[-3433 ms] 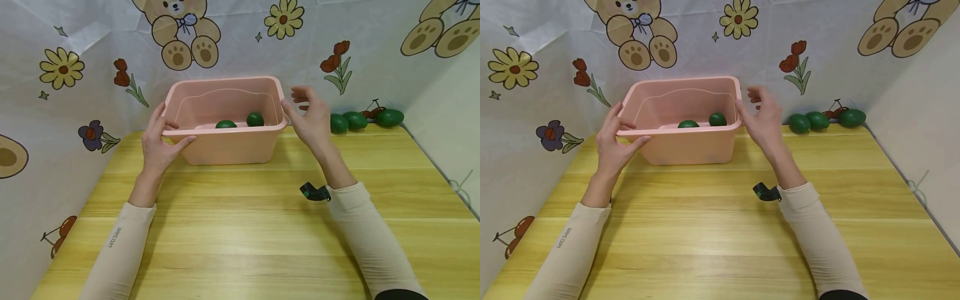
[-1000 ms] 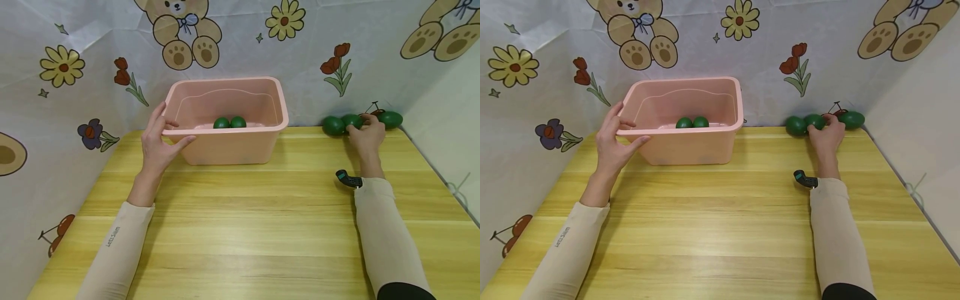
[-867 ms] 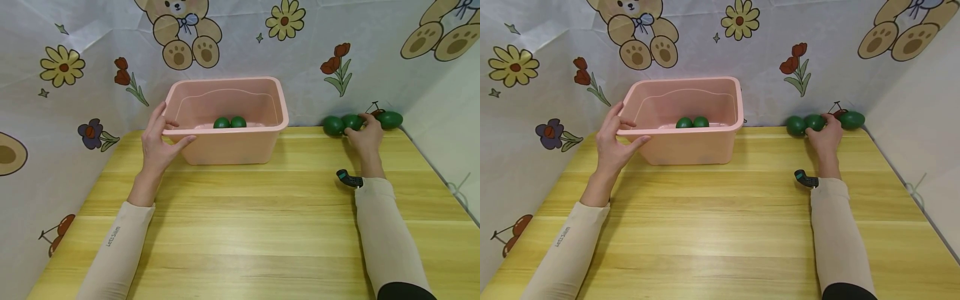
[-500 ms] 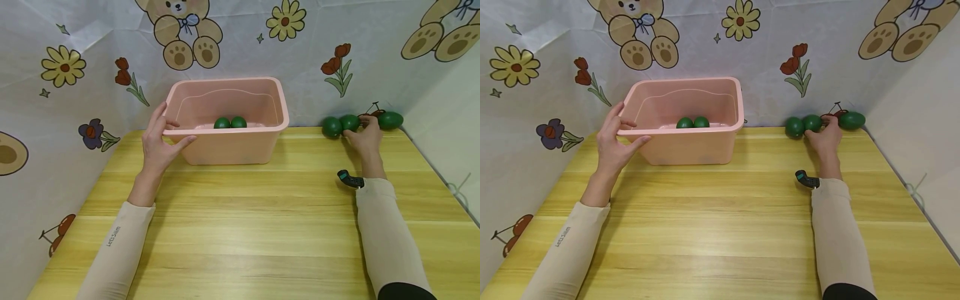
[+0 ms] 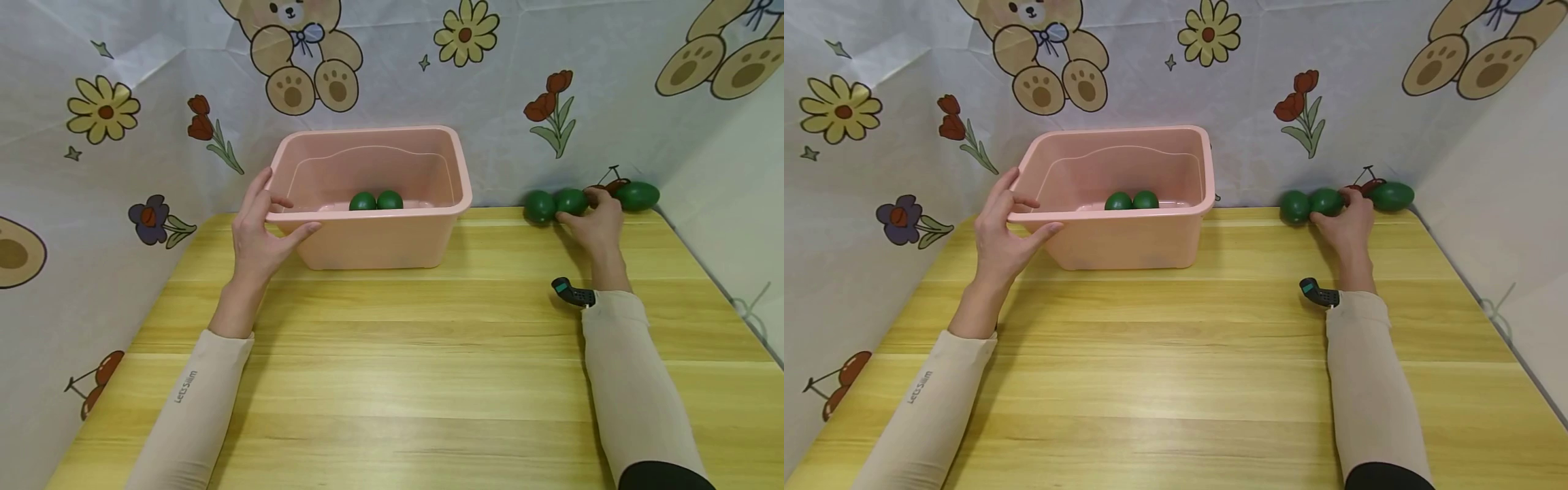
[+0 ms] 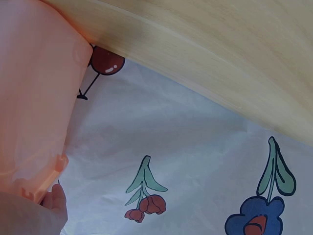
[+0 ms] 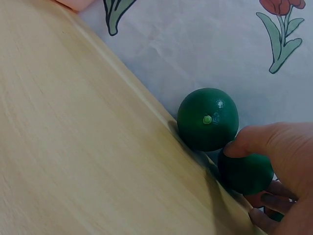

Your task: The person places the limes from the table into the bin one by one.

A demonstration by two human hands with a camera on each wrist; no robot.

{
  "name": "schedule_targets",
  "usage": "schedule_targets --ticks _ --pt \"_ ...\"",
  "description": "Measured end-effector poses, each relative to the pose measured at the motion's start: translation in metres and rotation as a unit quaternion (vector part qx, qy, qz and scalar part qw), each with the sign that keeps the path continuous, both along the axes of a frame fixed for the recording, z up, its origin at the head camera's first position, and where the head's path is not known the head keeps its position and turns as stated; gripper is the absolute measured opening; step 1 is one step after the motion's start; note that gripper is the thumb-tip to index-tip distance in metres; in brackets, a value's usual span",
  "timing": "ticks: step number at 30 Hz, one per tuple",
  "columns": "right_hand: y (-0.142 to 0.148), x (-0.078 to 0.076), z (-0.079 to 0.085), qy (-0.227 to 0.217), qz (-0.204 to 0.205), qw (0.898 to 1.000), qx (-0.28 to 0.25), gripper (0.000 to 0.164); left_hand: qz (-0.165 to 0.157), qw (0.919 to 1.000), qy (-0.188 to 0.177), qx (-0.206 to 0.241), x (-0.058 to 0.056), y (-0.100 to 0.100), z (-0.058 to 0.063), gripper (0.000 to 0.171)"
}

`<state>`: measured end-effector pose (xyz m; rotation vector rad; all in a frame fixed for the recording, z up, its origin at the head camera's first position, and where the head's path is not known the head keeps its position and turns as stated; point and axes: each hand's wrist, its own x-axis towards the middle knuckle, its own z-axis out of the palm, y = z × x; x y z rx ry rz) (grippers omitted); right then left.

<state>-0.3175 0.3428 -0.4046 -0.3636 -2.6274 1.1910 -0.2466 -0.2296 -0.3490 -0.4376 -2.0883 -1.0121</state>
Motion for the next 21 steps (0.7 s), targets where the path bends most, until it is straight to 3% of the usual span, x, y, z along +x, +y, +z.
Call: schedule_targets --ticks 11,21 --pt "-0.0016 -0.0012 -0.0057 0.004 -0.009 1.0 -0.027 0.085 -0.001 1.0 0.0 0.0 0.0012 0.0009 0.0001 0.083" --pt "-0.0033 -0.0015 0.0019 0.007 -0.085 0.995 -0.055 0.084 0.0 1.0 -0.007 -0.001 0.0026 0.0002 0.0019 0.073"
